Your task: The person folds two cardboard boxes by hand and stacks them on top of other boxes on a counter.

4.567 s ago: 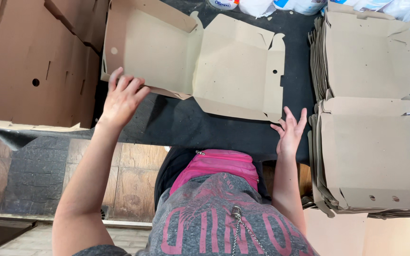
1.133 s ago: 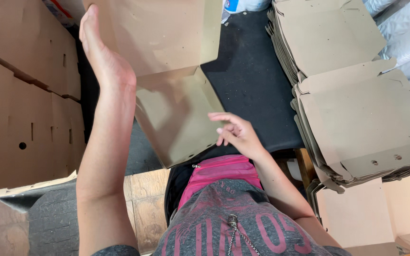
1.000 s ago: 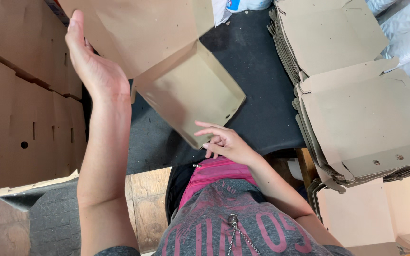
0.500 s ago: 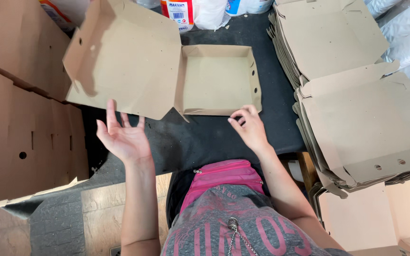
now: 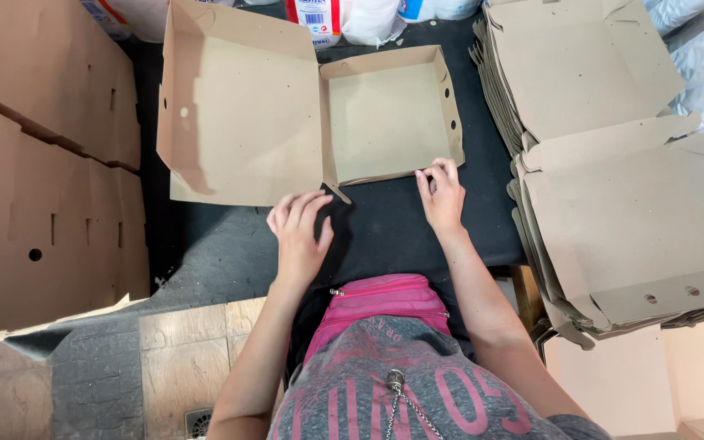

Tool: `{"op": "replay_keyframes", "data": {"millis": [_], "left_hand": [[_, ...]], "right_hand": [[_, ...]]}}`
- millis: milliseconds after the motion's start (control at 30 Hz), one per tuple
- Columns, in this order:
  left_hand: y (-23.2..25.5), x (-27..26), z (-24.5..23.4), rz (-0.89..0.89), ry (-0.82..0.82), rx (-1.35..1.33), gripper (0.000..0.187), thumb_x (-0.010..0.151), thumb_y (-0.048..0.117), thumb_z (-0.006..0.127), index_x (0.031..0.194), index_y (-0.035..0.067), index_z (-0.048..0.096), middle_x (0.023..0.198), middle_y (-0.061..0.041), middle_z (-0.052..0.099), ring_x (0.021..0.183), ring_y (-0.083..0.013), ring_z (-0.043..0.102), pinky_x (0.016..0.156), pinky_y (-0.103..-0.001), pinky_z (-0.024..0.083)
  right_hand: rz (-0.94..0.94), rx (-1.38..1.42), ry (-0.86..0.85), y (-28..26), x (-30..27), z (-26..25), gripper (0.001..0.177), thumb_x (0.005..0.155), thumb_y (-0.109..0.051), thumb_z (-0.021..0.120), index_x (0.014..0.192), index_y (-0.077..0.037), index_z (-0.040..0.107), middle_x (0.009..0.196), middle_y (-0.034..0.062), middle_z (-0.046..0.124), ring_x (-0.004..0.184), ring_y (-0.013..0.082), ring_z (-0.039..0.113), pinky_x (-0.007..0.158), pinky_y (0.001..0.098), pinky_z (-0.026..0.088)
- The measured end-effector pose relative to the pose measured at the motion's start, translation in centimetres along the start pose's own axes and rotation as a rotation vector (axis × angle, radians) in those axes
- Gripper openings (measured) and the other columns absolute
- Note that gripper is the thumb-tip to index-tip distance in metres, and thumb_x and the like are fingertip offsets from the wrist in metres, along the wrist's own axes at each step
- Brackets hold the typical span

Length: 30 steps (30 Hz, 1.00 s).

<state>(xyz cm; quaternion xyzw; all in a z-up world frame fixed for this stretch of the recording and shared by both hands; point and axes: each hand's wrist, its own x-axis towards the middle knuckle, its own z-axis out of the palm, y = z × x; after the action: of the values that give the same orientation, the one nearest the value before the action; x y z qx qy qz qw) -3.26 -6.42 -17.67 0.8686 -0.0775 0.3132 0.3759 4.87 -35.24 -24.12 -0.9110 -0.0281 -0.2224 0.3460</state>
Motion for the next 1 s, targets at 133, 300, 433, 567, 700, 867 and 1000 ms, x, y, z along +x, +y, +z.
{"op": "replay_keyframes", "data": {"millis": [133, 300, 433, 567, 700, 867, 1000], "left_hand": [[0.1, 3.2, 2.0, 0.209, -0.452, 0.378, 0.058, 0.074, 0.008, 0.082, 0.129, 0.014, 0.064, 0.135, -0.009, 0.059, 0.128, -0.0311, 0.047, 0.099, -0.045, 0.038], [-3.0, 6.1, 5.1, 0.362, -0.438, 0.640, 0.028, 0.073, 0.008, 0.083, 0.098, 0.013, 0.071, 0.097, -0.005, 0.064, 0.103, -0.0252, 0.051, 0.083, -0.038, 0.039], [-4.8, 7.9, 6.0, 0.227, -0.582, 0.676, 0.036, 0.069, 0.026, 0.090, 0.096, 0.013, 0.070, 0.094, -0.003, 0.062, 0.098, -0.0241, 0.054, 0.078, -0.038, 0.047], [-4.5, 7.5, 6.1, 0.250, -0.576, 0.660, 0.026, 0.074, 0.026, 0.088, 0.090, 0.012, 0.074, 0.093, 0.000, 0.060, 0.096, -0.0202, 0.055, 0.073, -0.032, 0.051], [-3.8, 7.5, 7.4, 0.293, -0.591, 0.697, 0.026, 0.074, 0.027, 0.088, 0.092, 0.013, 0.076, 0.095, 0.001, 0.058, 0.099, -0.0196, 0.051, 0.075, -0.031, 0.050], [-1.1, 8.3, 7.3, 0.381, -0.496, 0.768, 0.017, 0.078, 0.025, 0.082, 0.087, 0.012, 0.075, 0.095, 0.000, 0.053, 0.101, -0.0210, 0.046, 0.080, -0.035, 0.040], [-1.2, 7.8, 7.7, 0.390, -0.425, 0.770, 0.012, 0.080, 0.021, 0.079, 0.083, 0.011, 0.074, 0.091, -0.001, 0.052, 0.100, -0.0232, 0.045, 0.084, -0.037, 0.039]], "right_hand": [[-0.050, 0.007, 0.021, 0.4, 0.0, 0.1, 0.020, 0.100, -0.024, 0.072, 0.086, -0.010, 0.066, 0.106, -0.0002, 0.061, 0.062, 0.0236, 0.069, 0.061, 0.0395, 0.056], [-0.057, 0.038, 0.042, 0.1, -0.1, -0.2, 0.019, 0.097, -0.022, 0.074, 0.085, -0.009, 0.067, 0.103, 0.0008, 0.062, 0.058, 0.0261, 0.067, 0.058, 0.0414, 0.055], [-0.055, 0.065, 0.055, 0.5, 0.5, 0.0, 0.019, 0.096, -0.023, 0.075, 0.084, -0.010, 0.068, 0.102, -0.0012, 0.062, 0.058, 0.0237, 0.067, 0.057, 0.0399, 0.054], [-0.073, 0.071, 0.053, 0.5, 0.2, -0.1, 0.020, 0.097, -0.023, 0.074, 0.083, -0.011, 0.067, 0.101, -0.0013, 0.062, 0.056, 0.0232, 0.066, 0.056, 0.0396, 0.054], [-0.108, 0.071, 0.047, 0.6, 0.1, -0.2, 0.019, 0.098, -0.023, 0.073, 0.084, -0.011, 0.067, 0.103, 0.0001, 0.063, 0.057, 0.0257, 0.066, 0.055, 0.0420, 0.054], [-0.138, 0.053, 0.042, 0.8, 0.1, -0.1, 0.020, 0.098, -0.026, 0.073, 0.084, -0.013, 0.067, 0.102, 0.0016, 0.063, 0.061, 0.0330, 0.067, 0.056, 0.0453, 0.054], [-0.163, 0.013, 0.077, 0.7, -0.1, 0.0, 0.021, 0.097, -0.028, 0.074, 0.083, -0.015, 0.066, 0.101, -0.0009, 0.062, 0.060, 0.0289, 0.067, 0.057, 0.0427, 0.055]]}}
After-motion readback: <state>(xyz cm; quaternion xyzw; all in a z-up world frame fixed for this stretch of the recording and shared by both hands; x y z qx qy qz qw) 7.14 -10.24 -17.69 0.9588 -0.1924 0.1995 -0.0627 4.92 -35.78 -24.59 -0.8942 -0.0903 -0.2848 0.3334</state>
